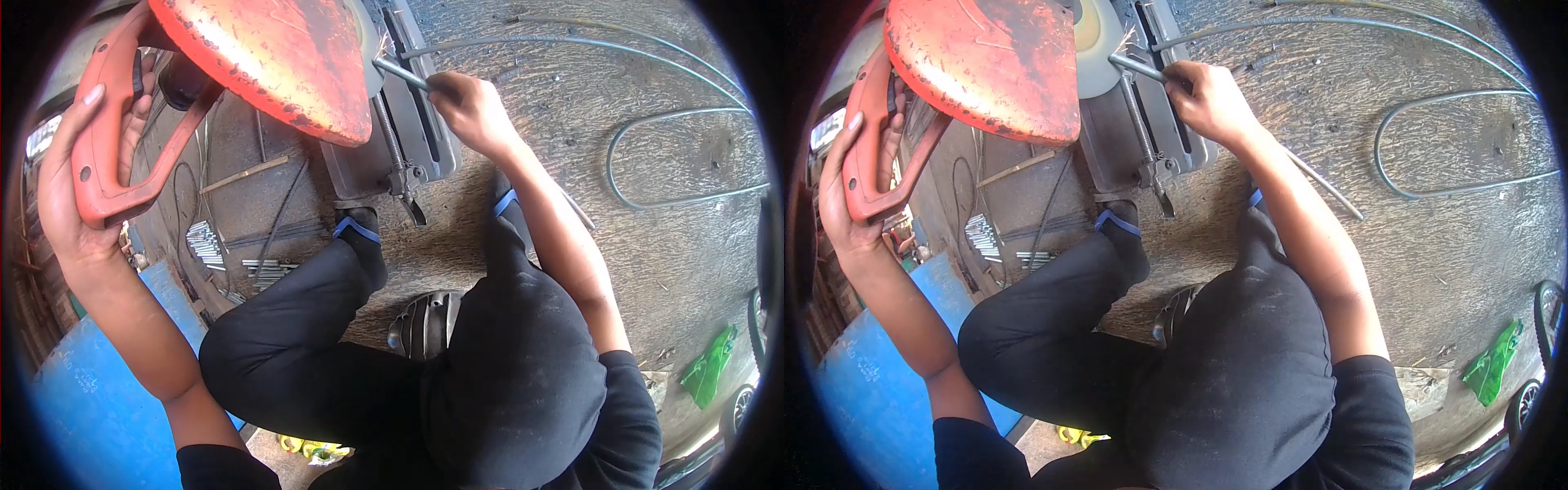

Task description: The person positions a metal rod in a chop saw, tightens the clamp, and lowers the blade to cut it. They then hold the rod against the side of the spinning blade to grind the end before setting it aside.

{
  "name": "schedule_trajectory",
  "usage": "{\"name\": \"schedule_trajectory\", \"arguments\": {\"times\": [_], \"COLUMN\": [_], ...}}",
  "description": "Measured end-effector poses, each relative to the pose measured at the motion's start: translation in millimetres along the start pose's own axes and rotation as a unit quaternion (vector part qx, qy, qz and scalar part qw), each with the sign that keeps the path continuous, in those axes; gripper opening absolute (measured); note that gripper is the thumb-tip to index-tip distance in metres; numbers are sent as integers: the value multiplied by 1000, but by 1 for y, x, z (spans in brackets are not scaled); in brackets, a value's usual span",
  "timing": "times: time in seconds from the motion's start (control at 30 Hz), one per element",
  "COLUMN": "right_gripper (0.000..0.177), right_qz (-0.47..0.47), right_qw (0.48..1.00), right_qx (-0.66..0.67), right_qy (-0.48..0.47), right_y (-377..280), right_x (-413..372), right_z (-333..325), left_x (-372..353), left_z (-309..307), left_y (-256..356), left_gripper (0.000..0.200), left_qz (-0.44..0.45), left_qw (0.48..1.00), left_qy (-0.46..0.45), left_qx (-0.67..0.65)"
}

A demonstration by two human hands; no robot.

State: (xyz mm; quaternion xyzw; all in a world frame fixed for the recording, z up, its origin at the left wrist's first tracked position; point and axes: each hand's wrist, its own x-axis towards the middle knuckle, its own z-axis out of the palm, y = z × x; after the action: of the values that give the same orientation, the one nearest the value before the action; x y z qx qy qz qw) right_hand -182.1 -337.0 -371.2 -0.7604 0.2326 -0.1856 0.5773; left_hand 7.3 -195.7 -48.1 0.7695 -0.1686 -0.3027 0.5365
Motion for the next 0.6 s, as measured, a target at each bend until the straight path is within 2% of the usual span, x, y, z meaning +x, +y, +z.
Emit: {"name": "schedule_trajectory", "arguments": {"times": [0.17,0.6], "right_gripper": [19,20], "right_qz": [-19,-19], "right_qw": [999,996], "right_qx": [11,-20], "right_qy": [47,83], "right_y": [0,5], "right_x": [-2,2], "right_z": [3,13], "left_x": [0,-1], "left_z": [-4,3], "left_y": [1,0], "left_gripper": [42,47], "left_qz": [-9,-3], "left_qw": [1000,1000], "left_qy": [8,12], "left_qx": [-3,-15]}}
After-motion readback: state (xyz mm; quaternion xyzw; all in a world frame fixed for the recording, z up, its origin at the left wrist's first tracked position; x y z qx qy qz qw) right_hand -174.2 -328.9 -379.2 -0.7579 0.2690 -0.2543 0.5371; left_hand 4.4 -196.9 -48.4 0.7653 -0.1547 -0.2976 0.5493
